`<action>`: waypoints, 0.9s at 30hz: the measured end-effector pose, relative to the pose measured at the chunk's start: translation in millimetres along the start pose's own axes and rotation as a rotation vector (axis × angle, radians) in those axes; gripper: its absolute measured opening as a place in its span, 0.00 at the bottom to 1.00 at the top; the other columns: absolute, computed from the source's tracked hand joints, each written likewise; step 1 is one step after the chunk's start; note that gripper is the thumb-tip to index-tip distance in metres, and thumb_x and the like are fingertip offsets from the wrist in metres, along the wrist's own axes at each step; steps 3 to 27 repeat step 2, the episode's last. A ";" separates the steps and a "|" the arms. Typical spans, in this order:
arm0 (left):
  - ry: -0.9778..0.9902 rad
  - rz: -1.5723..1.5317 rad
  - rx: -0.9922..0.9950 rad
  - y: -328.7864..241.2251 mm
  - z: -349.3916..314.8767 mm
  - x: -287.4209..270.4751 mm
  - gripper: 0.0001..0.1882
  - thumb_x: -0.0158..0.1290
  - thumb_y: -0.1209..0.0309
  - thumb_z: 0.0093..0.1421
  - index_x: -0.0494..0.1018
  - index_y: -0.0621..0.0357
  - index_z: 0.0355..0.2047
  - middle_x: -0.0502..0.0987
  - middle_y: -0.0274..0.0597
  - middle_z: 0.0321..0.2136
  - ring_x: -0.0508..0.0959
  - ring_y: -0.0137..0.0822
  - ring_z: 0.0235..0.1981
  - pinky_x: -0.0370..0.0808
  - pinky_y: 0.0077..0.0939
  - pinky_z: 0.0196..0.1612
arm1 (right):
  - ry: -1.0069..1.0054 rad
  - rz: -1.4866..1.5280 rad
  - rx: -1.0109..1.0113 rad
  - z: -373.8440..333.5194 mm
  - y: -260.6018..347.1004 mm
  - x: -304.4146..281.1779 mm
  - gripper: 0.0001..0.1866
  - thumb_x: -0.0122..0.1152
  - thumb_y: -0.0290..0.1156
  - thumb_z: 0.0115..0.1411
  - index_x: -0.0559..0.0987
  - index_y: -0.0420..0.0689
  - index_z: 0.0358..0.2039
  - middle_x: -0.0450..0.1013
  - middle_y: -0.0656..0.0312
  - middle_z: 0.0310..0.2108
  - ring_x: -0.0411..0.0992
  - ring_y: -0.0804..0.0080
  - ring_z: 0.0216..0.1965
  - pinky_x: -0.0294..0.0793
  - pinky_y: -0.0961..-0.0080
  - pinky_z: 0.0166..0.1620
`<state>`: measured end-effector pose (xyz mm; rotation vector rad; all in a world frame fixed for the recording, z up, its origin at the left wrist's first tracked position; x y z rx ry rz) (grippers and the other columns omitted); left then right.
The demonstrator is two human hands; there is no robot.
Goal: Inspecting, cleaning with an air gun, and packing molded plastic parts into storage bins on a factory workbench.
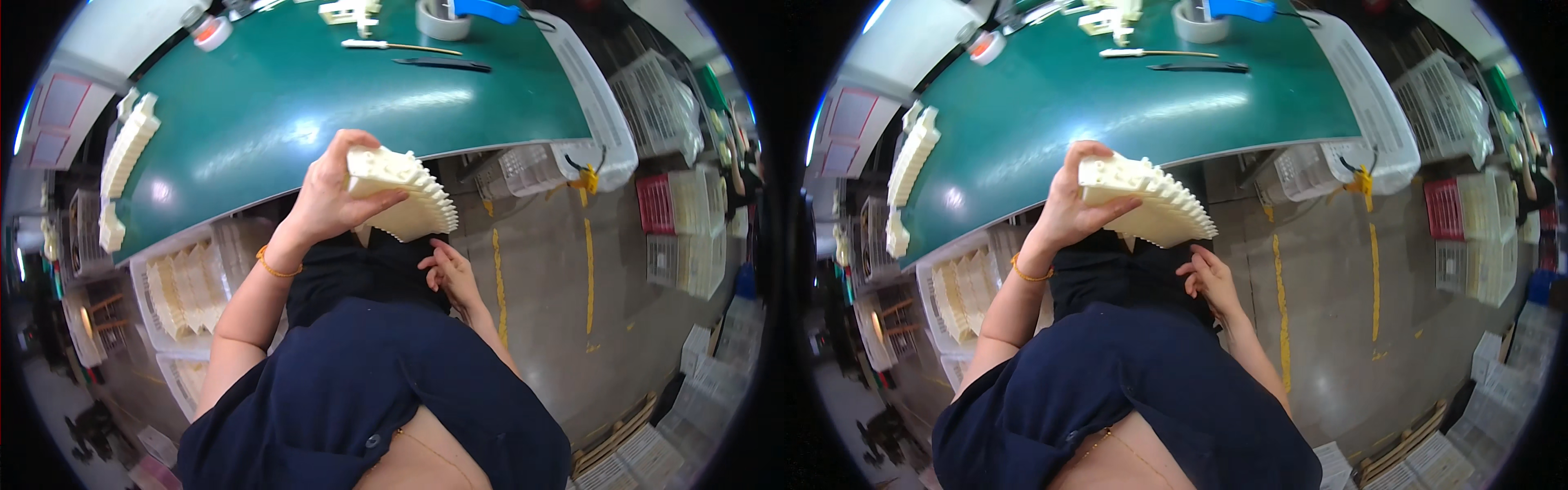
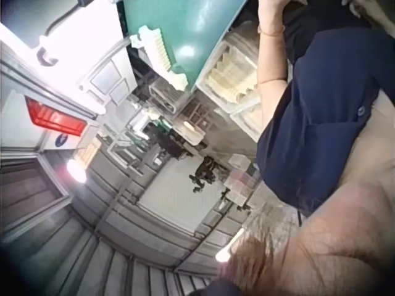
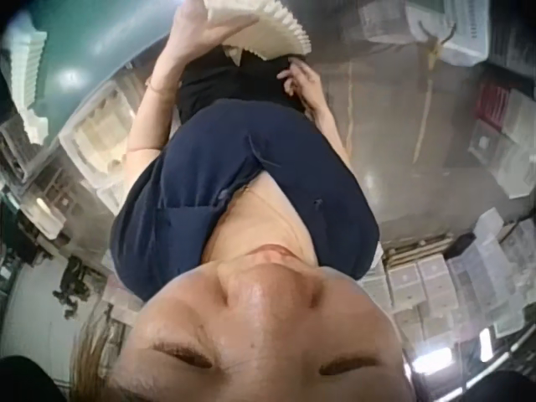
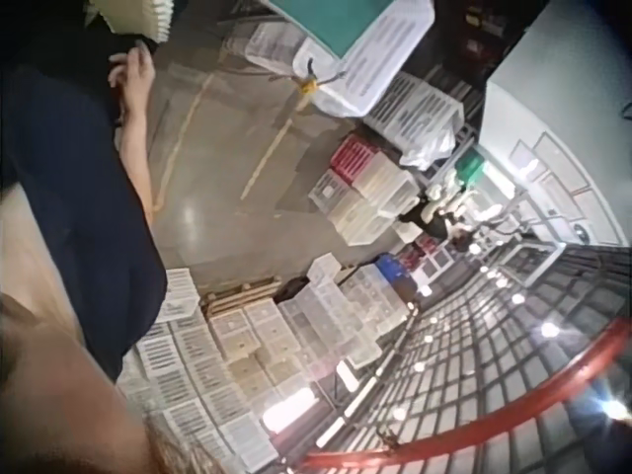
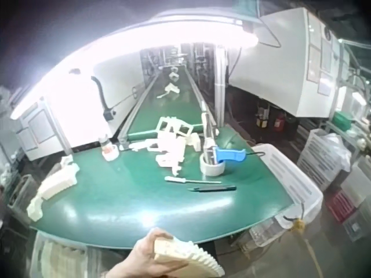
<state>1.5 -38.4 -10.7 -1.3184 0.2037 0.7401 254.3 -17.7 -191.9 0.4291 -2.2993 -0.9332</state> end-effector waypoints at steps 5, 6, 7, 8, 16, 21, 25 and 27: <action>0.018 -0.025 -0.010 0.4 -8.0 -9.7 0.32 0.68 0.68 0.44 0.62 0.56 0.46 0.71 0.43 0.38 0.74 0.38 0.39 0.71 0.32 0.44 | 0.165 0.274 0.011 9.9 3.3 20.5 0.30 0.52 0.39 0.64 0.55 0.41 0.62 0.74 0.51 0.39 0.72 0.74 0.25 0.70 0.83 0.28; 0.018 -0.025 -0.010 0.4 -8.0 -9.7 0.32 0.68 0.68 0.44 0.62 0.56 0.46 0.71 0.43 0.38 0.74 0.38 0.39 0.71 0.32 0.44 | 0.165 0.274 0.011 9.9 3.3 20.5 0.30 0.52 0.39 0.64 0.55 0.41 0.62 0.74 0.51 0.39 0.72 0.74 0.25 0.70 0.83 0.28; 0.018 -0.025 -0.010 0.4 -8.0 -9.7 0.32 0.68 0.68 0.44 0.62 0.56 0.46 0.71 0.43 0.38 0.74 0.38 0.39 0.71 0.32 0.44 | 0.165 0.274 0.011 9.9 3.3 20.5 0.30 0.52 0.39 0.64 0.55 0.41 0.62 0.74 0.51 0.39 0.72 0.74 0.25 0.70 0.83 0.28; 0.018 -0.025 -0.010 0.4 -8.0 -9.7 0.32 0.68 0.68 0.44 0.62 0.56 0.46 0.71 0.43 0.38 0.74 0.38 0.39 0.71 0.32 0.44 | 0.165 0.274 0.011 9.9 3.3 20.5 0.30 0.52 0.39 0.64 0.55 0.41 0.62 0.74 0.51 0.39 0.72 0.74 0.25 0.70 0.83 0.28; 0.018 -0.025 -0.010 0.4 -8.0 -9.7 0.32 0.68 0.68 0.44 0.62 0.56 0.46 0.71 0.43 0.38 0.74 0.38 0.39 0.71 0.32 0.44 | 0.165 0.274 0.011 9.9 3.3 20.5 0.30 0.52 0.39 0.64 0.55 0.41 0.62 0.74 0.51 0.39 0.72 0.74 0.25 0.70 0.83 0.28; 0.018 -0.025 -0.010 0.4 -8.0 -9.7 0.32 0.68 0.68 0.44 0.62 0.56 0.46 0.71 0.43 0.38 0.74 0.38 0.39 0.71 0.32 0.44 | 0.165 0.274 0.011 9.9 3.3 20.5 0.30 0.52 0.39 0.64 0.55 0.41 0.62 0.74 0.51 0.39 0.72 0.74 0.25 0.70 0.83 0.28; 0.018 -0.025 -0.010 0.4 -8.0 -9.7 0.32 0.68 0.68 0.44 0.62 0.56 0.46 0.71 0.43 0.38 0.74 0.38 0.39 0.71 0.32 0.44 | 0.165 0.274 0.011 9.9 3.3 20.5 0.30 0.52 0.39 0.64 0.55 0.41 0.62 0.74 0.51 0.39 0.72 0.74 0.25 0.70 0.83 0.28; 0.018 -0.025 -0.010 0.4 -8.0 -9.7 0.32 0.68 0.68 0.44 0.62 0.56 0.46 0.71 0.43 0.38 0.74 0.38 0.39 0.71 0.32 0.44 | 0.165 0.274 0.011 9.9 3.3 20.5 0.30 0.52 0.39 0.64 0.55 0.41 0.62 0.74 0.51 0.39 0.72 0.74 0.25 0.70 0.83 0.28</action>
Point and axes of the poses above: each hand's wrist, its own z-axis towards the middle knuckle, its own x-axis out of the palm, y = z × x, the point moved 2 cm from there along z, towards the middle knuckle
